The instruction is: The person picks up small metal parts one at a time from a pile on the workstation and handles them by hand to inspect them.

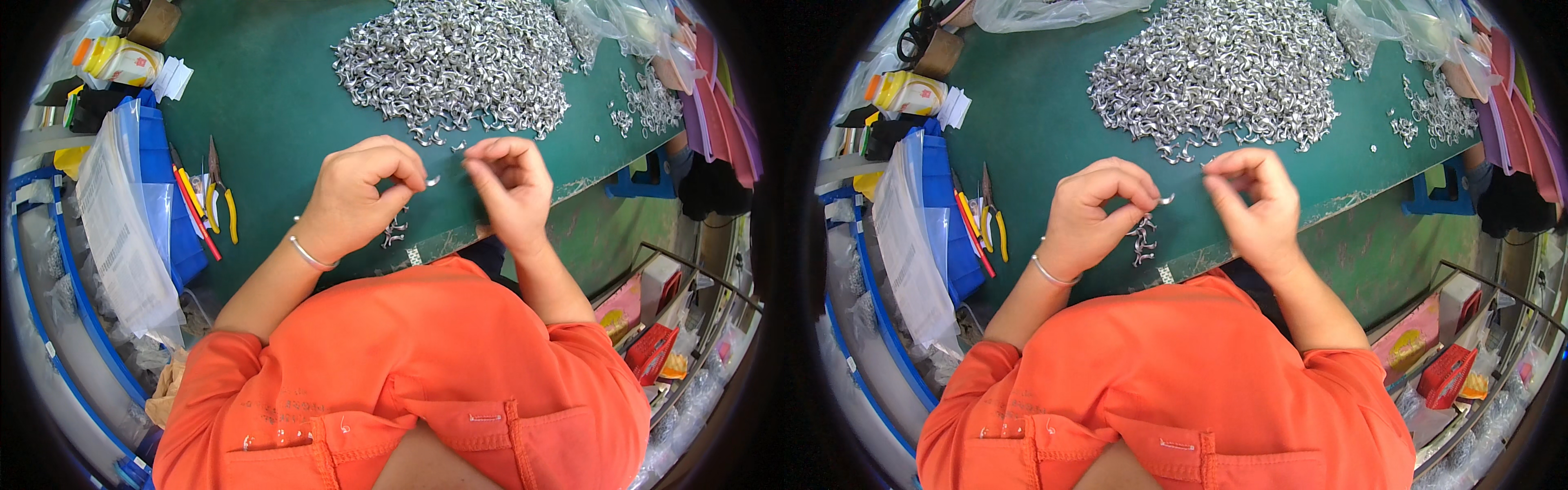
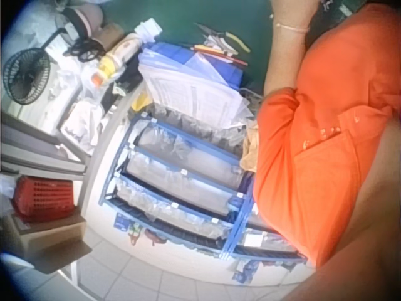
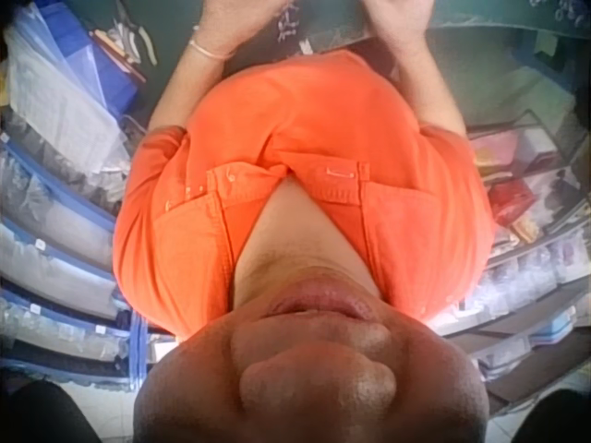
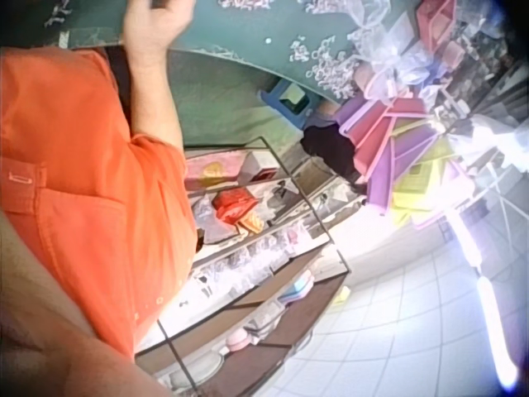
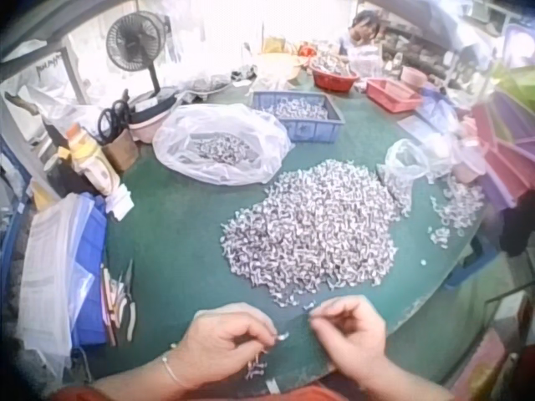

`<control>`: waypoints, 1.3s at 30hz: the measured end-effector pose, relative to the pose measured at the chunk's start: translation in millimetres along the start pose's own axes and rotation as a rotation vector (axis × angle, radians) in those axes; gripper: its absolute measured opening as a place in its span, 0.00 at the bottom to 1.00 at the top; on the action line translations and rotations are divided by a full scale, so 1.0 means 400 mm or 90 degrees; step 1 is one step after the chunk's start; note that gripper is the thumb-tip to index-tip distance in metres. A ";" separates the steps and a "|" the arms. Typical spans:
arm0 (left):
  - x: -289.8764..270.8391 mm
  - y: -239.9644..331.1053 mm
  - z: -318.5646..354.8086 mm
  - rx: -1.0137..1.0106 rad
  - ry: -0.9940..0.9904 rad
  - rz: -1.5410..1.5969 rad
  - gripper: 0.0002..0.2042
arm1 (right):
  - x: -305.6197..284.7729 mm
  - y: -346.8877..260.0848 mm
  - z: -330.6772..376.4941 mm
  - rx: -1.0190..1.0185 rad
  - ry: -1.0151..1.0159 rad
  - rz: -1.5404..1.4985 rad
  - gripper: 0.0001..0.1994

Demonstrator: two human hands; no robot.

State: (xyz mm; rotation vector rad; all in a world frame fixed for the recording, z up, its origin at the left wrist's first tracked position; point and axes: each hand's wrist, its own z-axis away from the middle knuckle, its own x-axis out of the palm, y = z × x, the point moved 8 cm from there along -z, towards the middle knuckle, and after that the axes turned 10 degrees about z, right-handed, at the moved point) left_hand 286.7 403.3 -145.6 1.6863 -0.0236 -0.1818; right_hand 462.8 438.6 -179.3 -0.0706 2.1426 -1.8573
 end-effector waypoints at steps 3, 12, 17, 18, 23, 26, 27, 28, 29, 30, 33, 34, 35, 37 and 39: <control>-0.011 -0.013 -0.001 -0.070 -0.085 -0.110 0.05 | -0.072 0.039 -0.038 0.029 0.021 0.227 0.06; 0.001 -0.039 0.004 -0.059 -0.132 -0.195 0.05 | 0.014 -0.026 -0.051 -0.251 -0.055 0.468 0.12; -0.001 -0.094 0.009 -0.235 0.016 0.066 0.06 | 0.031 -0.036 -0.033 -0.149 -0.061 0.314 0.09; 0.009 -0.114 0.015 -0.279 0.045 0.149 0.07 | 0.041 -0.068 -0.025 -0.194 -0.074 0.275 0.09; 0.049 -0.124 0.023 -0.353 0.016 0.421 0.07 | 0.060 -0.084 0.009 -0.222 -0.054 0.076 0.12; 0.044 -0.117 0.021 -0.325 0.030 0.448 0.07 | 0.056 -0.070 0.015 -0.170 -0.039 0.016 0.13; 0.042 -0.115 0.020 -0.310 0.034 0.447 0.07 | 0.055 -0.064 0.015 -0.147 -0.036 -0.004 0.13; 0.040 -0.114 0.019 -0.294 0.039 0.445 0.07 | 0.058 -0.057 0.016 -0.126 -0.050 -0.007 0.13; 0.037 -0.109 0.016 -0.252 0.041 0.435 0.06 | 0.057 -0.049 0.018 -0.104 -0.064 -0.009 0.13; 0.036 -0.106 0.016 -0.211 0.041 0.425 0.06 | 0.057 -0.041 0.020 -0.082 -0.078 -0.011 0.13; 0.026 -0.075 0.010 -0.134 0.052 0.312 0.04 | 0.056 -0.047 0.020 -0.093 -0.083 -0.030 0.14; 0.022 -0.065 0.009 -0.117 0.057 0.261 0.04 | 0.057 -0.050 0.021 -0.096 -0.087 -0.046 0.14; 0.017 -0.051 0.009 -0.069 0.056 0.197 0.05 | 0.058 -0.054 0.022 -0.098 -0.091 -0.061 0.15; 0.013 -0.020 0.009 0.027 0.053 0.070 0.06 | 0.057 -0.057 0.024 -0.101 -0.094 -0.090 0.15; 0.013 -0.003 0.009 0.075 0.054 0.028 0.07 | 0.057 -0.054 0.028 -0.101 -0.094 -0.117 0.15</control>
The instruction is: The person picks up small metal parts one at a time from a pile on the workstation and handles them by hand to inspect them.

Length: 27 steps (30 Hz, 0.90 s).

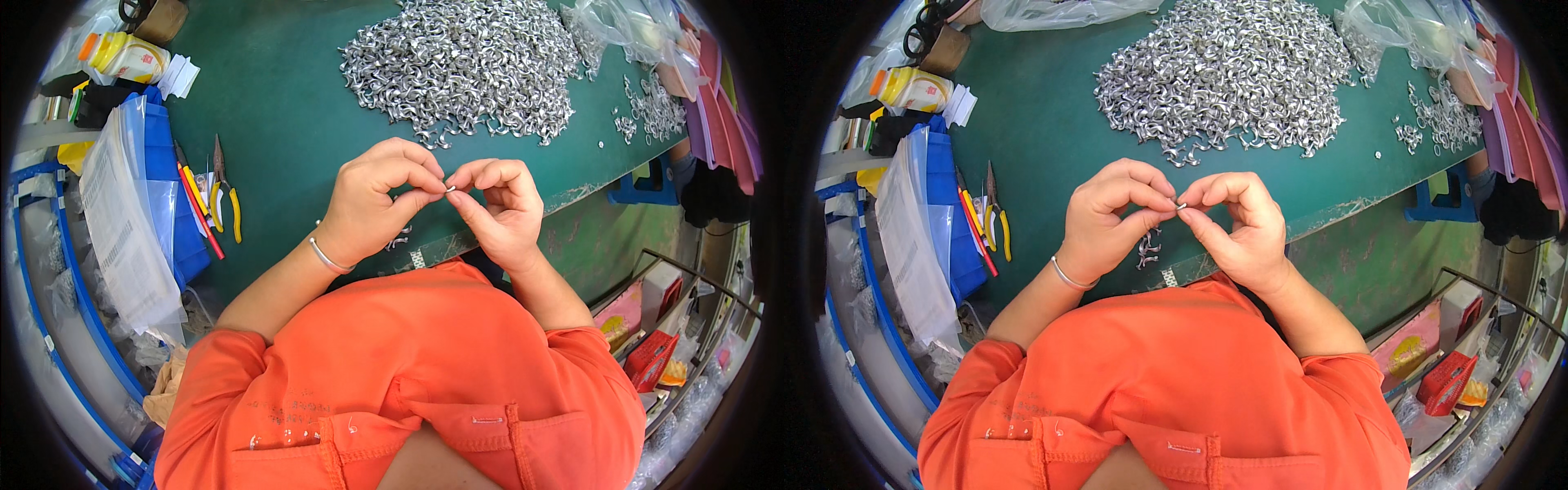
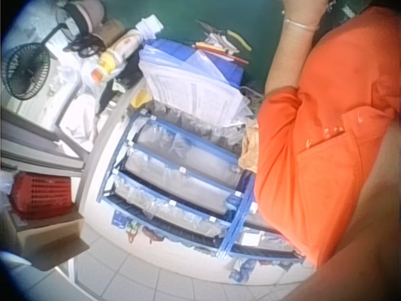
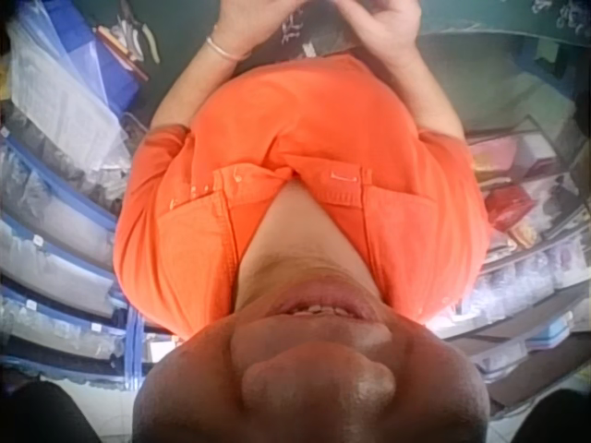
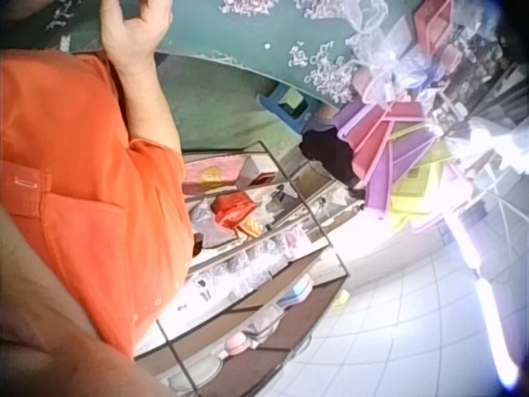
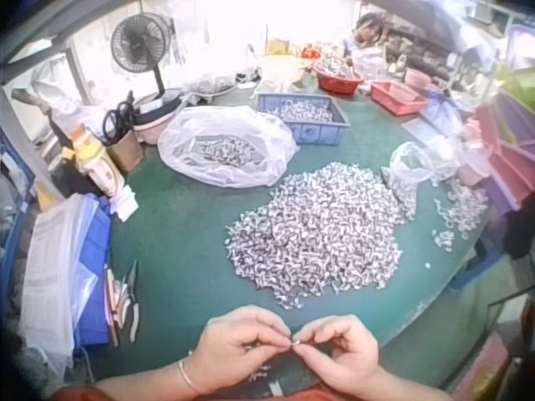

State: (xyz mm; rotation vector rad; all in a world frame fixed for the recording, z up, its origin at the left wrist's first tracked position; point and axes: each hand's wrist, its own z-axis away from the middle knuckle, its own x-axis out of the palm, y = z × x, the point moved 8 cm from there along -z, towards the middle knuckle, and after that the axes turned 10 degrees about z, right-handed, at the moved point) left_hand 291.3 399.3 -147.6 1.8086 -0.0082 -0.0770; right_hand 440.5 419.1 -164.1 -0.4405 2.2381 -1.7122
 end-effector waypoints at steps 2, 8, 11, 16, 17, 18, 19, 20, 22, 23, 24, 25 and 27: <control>0.001 0.010 -0.001 0.027 0.000 -0.028 0.08 | 0.001 -0.002 0.001 -0.001 -0.004 -0.014 0.15; 0.003 0.018 0.001 0.021 -0.026 -0.081 0.07 | -0.002 -0.013 -0.009 -0.047 -0.026 0.139 0.12; -0.001 -0.003 0.001 -0.004 -0.104 -0.150 0.06 | -0.003 -0.026 -0.044 -0.135 -0.040 0.367 0.11; 0.017 -0.042 0.019 -0.027 -0.239 -0.261 0.05 | 0.036 -0.007 -0.075 -0.225 -0.091 0.558 0.11; 0.017 -0.042 0.020 -0.035 -0.247 -0.253 0.05 | 0.031 -0.002 -0.076 -0.215 -0.104 0.538 0.11; 0.017 -0.041 0.022 -0.043 -0.253 -0.244 0.05 | 0.020 0.004 -0.075 -0.204 -0.118 0.517 0.11; 0.017 -0.041 0.023 -0.052 -0.261 -0.235 0.05 | 0.011 0.010 -0.074 -0.194 -0.131 0.496 0.11; 0.013 -0.038 0.019 -0.039 -0.247 -0.235 0.05 | -0.009 0.015 -0.073 -0.125 -0.104 0.440 0.11; 0.009 -0.032 0.010 -0.014 -0.219 -0.232 0.04 | -0.045 0.009 -0.075 -0.122 -0.039 0.464 0.11; 0.003 -0.039 0.008 -0.049 -0.191 -0.223 0.03 | -0.055 0.005 -0.079 -0.119 -0.019 0.483 0.10; -0.001 -0.046 0.005 -0.082 -0.164 -0.213 0.03 | -0.055 0.004 -0.084 -0.129 -0.022 0.494 0.11; -0.006 -0.053 0.002 -0.115 -0.137 -0.203 0.02 | -0.049 0.005 -0.086 -0.138 -0.030 0.495 0.10; -0.003 -0.051 -0.005 -0.126 -0.125 -0.176 0.02 | -0.028 0.005 -0.090 -0.158 -0.045 0.493 0.10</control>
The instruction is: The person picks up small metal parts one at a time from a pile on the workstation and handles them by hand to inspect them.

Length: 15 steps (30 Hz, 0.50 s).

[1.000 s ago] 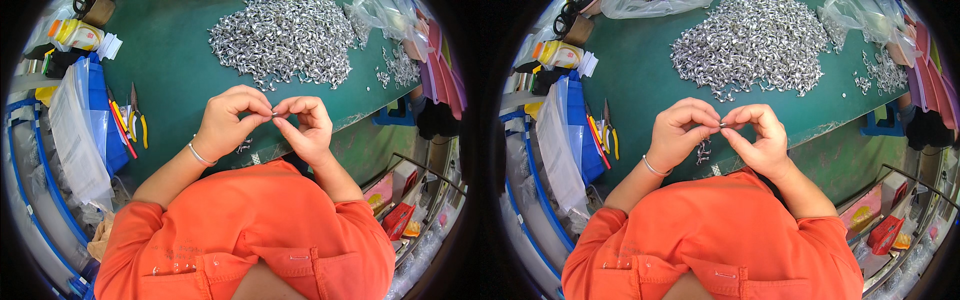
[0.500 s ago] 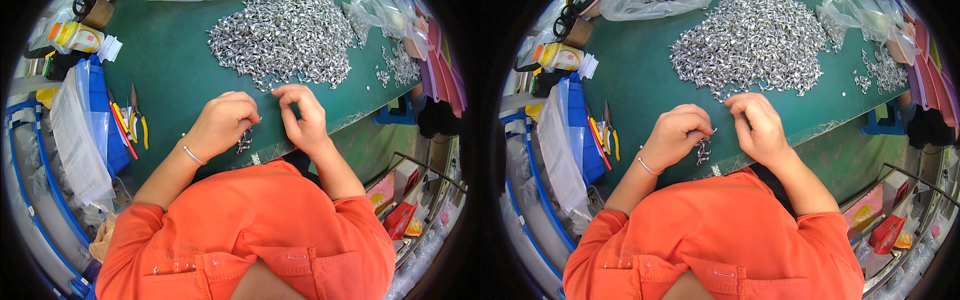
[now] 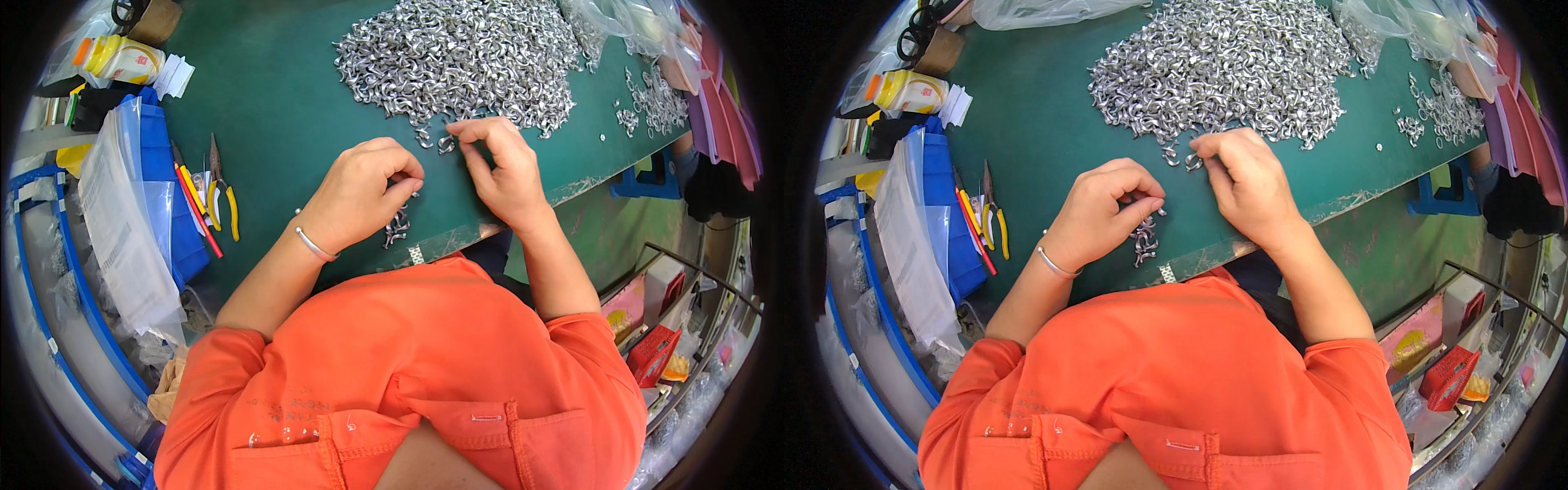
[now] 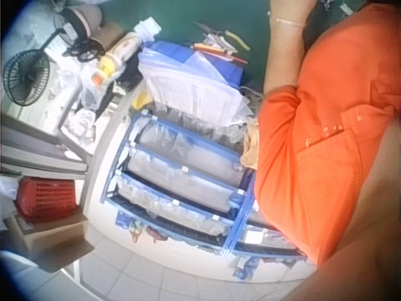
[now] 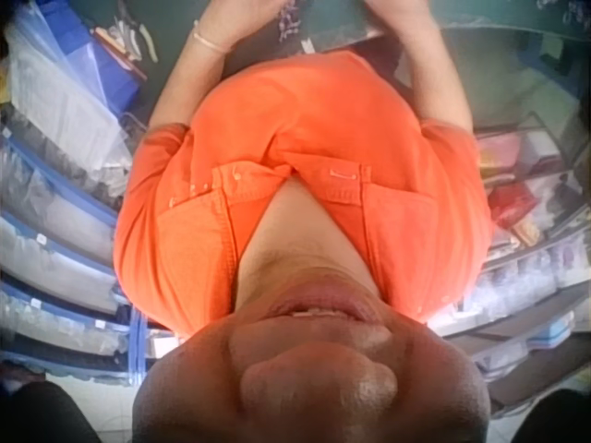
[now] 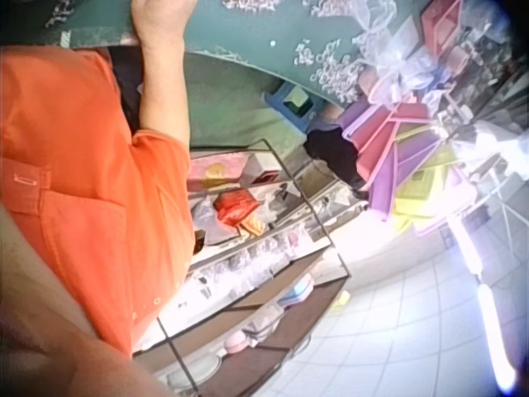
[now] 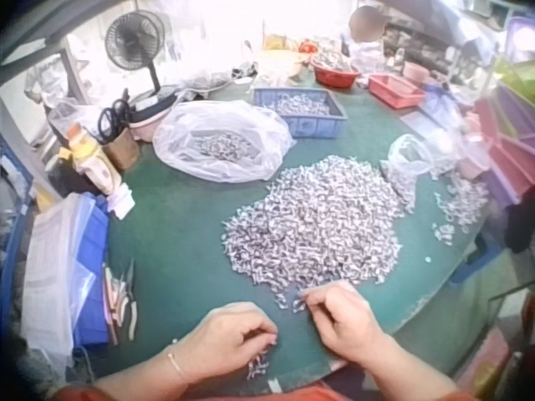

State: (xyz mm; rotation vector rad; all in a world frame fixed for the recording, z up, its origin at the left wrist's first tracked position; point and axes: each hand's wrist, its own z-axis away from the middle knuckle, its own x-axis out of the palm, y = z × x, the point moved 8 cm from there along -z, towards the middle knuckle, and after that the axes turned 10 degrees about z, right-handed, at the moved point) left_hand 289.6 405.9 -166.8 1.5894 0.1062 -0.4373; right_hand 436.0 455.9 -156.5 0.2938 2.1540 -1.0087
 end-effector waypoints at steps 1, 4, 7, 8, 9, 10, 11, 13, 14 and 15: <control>0.002 0.003 -0.003 -0.003 0.003 0.010 0.03 | 0.008 -0.009 -0.005 -0.022 0.000 0.026 0.09; 0.001 0.002 -0.005 -0.008 0.015 0.030 0.03 | 0.030 0.006 -0.003 -0.039 -0.040 0.094 0.09; -0.003 -0.007 -0.001 -0.039 0.031 0.052 0.03 | 0.025 0.002 -0.004 -0.035 -0.035 0.115 0.10; -0.004 -0.011 0.000 -0.053 0.036 0.061 0.03 | 0.023 0.001 -0.002 -0.029 -0.034 0.117 0.10; -0.004 -0.013 0.000 -0.061 0.040 0.066 0.03 | 0.019 0.008 0.003 0.007 -0.023 0.092 0.10; -0.004 -0.014 0.000 -0.068 0.044 0.071 0.03 | 0.017 0.014 0.010 0.044 -0.012 0.067 0.10; -0.003 -0.015 0.000 -0.075 0.048 0.076 0.03 | 0.015 0.019 0.017 0.080 -0.001 0.043 0.10; -0.002 -0.019 -0.001 -0.075 0.061 0.103 0.03 | 0.013 0.033 0.030 0.178 0.022 -0.092 0.10; -0.001 -0.020 -0.002 -0.075 0.068 0.116 0.03 | 0.013 0.040 0.037 0.227 0.033 -0.160 0.10; 0.001 -0.021 -0.002 -0.085 0.070 0.120 0.04 | 0.022 0.047 0.044 0.276 0.022 -0.268 0.10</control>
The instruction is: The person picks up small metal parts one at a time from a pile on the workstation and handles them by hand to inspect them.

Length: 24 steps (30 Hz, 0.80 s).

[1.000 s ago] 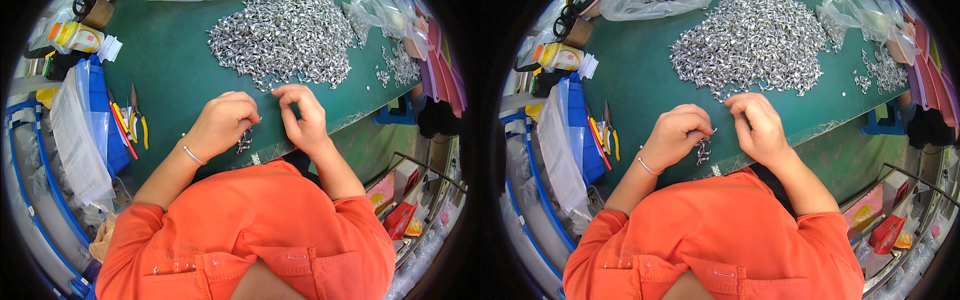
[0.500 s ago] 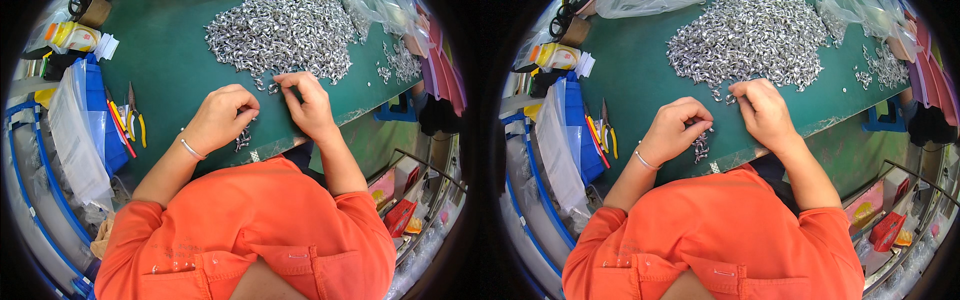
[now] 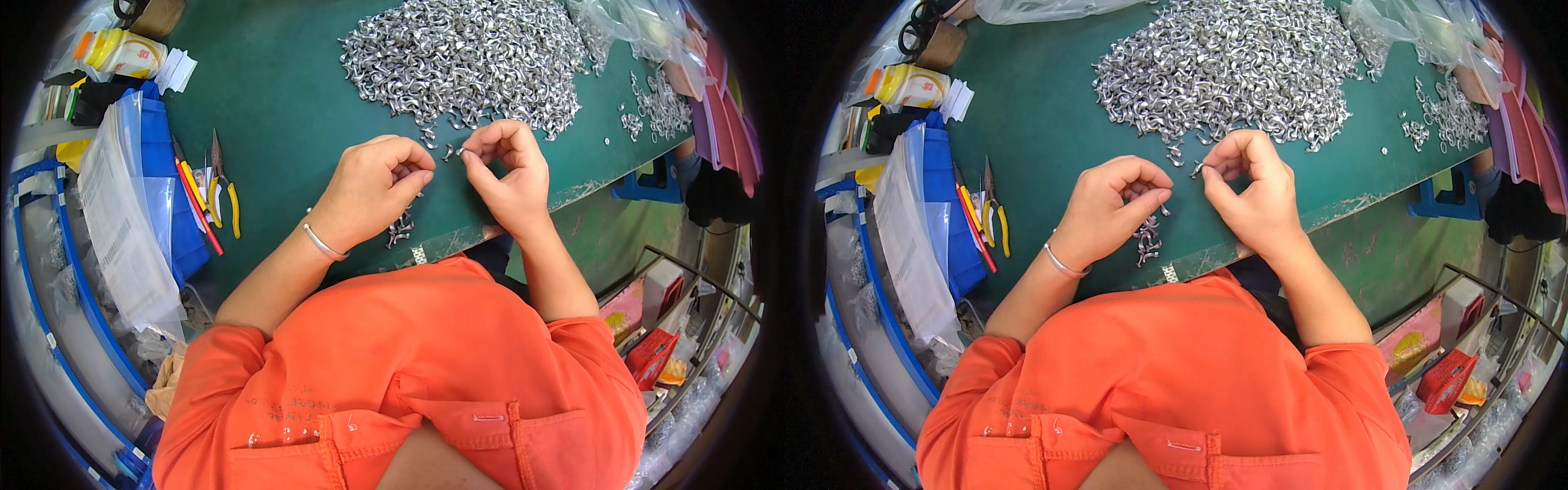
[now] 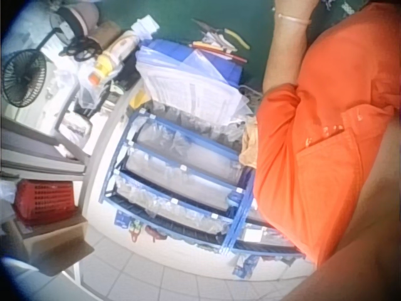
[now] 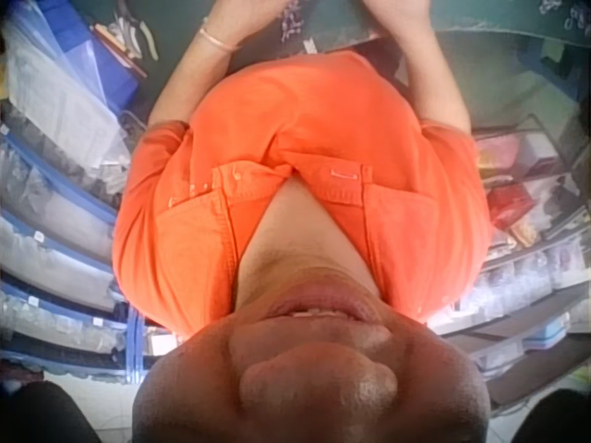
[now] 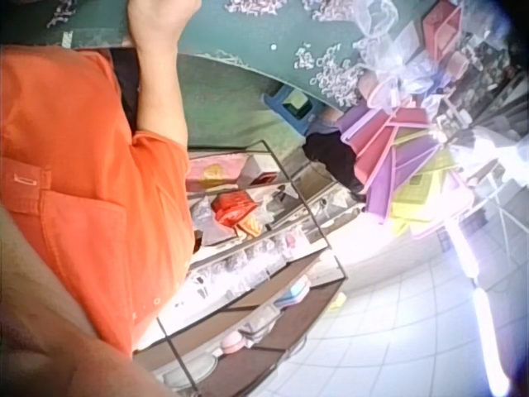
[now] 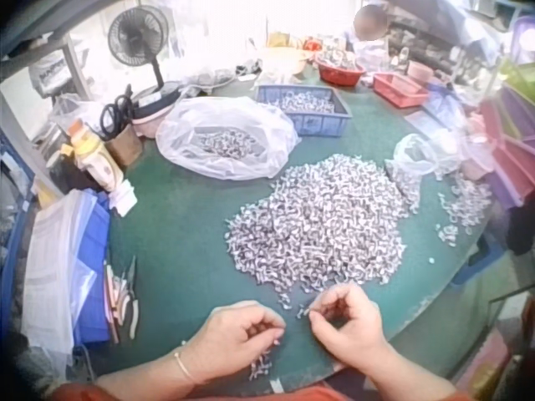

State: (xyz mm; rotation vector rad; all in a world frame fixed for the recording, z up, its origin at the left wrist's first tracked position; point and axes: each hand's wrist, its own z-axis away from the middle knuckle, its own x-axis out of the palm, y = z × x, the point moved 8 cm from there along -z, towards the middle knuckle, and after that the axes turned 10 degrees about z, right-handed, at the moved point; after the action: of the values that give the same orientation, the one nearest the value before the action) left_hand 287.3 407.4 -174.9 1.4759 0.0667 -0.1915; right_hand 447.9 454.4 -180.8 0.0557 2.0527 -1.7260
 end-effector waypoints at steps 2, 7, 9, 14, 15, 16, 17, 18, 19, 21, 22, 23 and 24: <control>0.004 0.000 0.000 -0.020 0.006 0.008 0.04 | 0.008 0.002 0.007 0.047 -0.024 -0.100 0.10; 0.028 -0.023 0.002 -0.116 -0.011 0.140 0.07 | 0.018 -0.033 0.026 0.006 -0.030 -0.147 0.10; 0.030 -0.027 0.004 -0.125 -0.004 0.221 0.08 | 0.018 -0.065 0.033 -0.105 -0.020 -0.098 0.10; 0.022 -0.022 0.004 -0.086 0.013 0.320 0.07 | 0.020 -0.098 0.043 -0.197 -0.003 -0.018 0.13; 0.020 -0.020 0.003 -0.073 0.023 0.319 0.07 | 0.018 -0.095 0.041 -0.179 0.004 -0.036 0.13; 0.020 -0.021 0.003 -0.060 0.033 0.319 0.06 | 0.016 -0.092 0.040 -0.162 0.012 -0.054 0.12; 0.019 -0.021 0.005 -0.046 0.043 0.319 0.06 | 0.014 -0.088 0.038 -0.144 0.020 -0.072 0.12; 0.019 -0.021 0.002 -0.040 0.049 0.301 0.06 | 0.015 -0.095 0.035 -0.171 0.008 -0.039 0.11; 0.017 -0.021 0.002 -0.035 0.054 0.283 0.05 | 0.016 -0.099 0.034 -0.198 -0.005 -0.006 0.11; 0.017 -0.022 0.005 -0.042 0.057 0.272 0.06 | 0.016 -0.134 0.030 -0.289 -0.025 0.098 0.09; 0.016 -0.020 0.006 -0.047 0.051 0.282 0.07 | 0.010 -0.138 0.022 -0.319 -0.010 0.115 0.10; 0.015 -0.018 0.006 -0.053 0.045 0.291 0.07 | -0.001 -0.141 0.011 -0.349 0.004 0.132 0.10; 0.012 -0.015 0.003 -0.045 0.056 0.305 0.08 | -0.038 -0.165 -0.018 -0.423 0.066 0.190 0.10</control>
State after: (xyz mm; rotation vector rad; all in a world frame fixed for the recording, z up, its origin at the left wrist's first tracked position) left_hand 290.8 405.3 -181.4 1.3888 -0.2071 0.2613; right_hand 438.5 451.0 -113.3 0.2300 2.4423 -0.8293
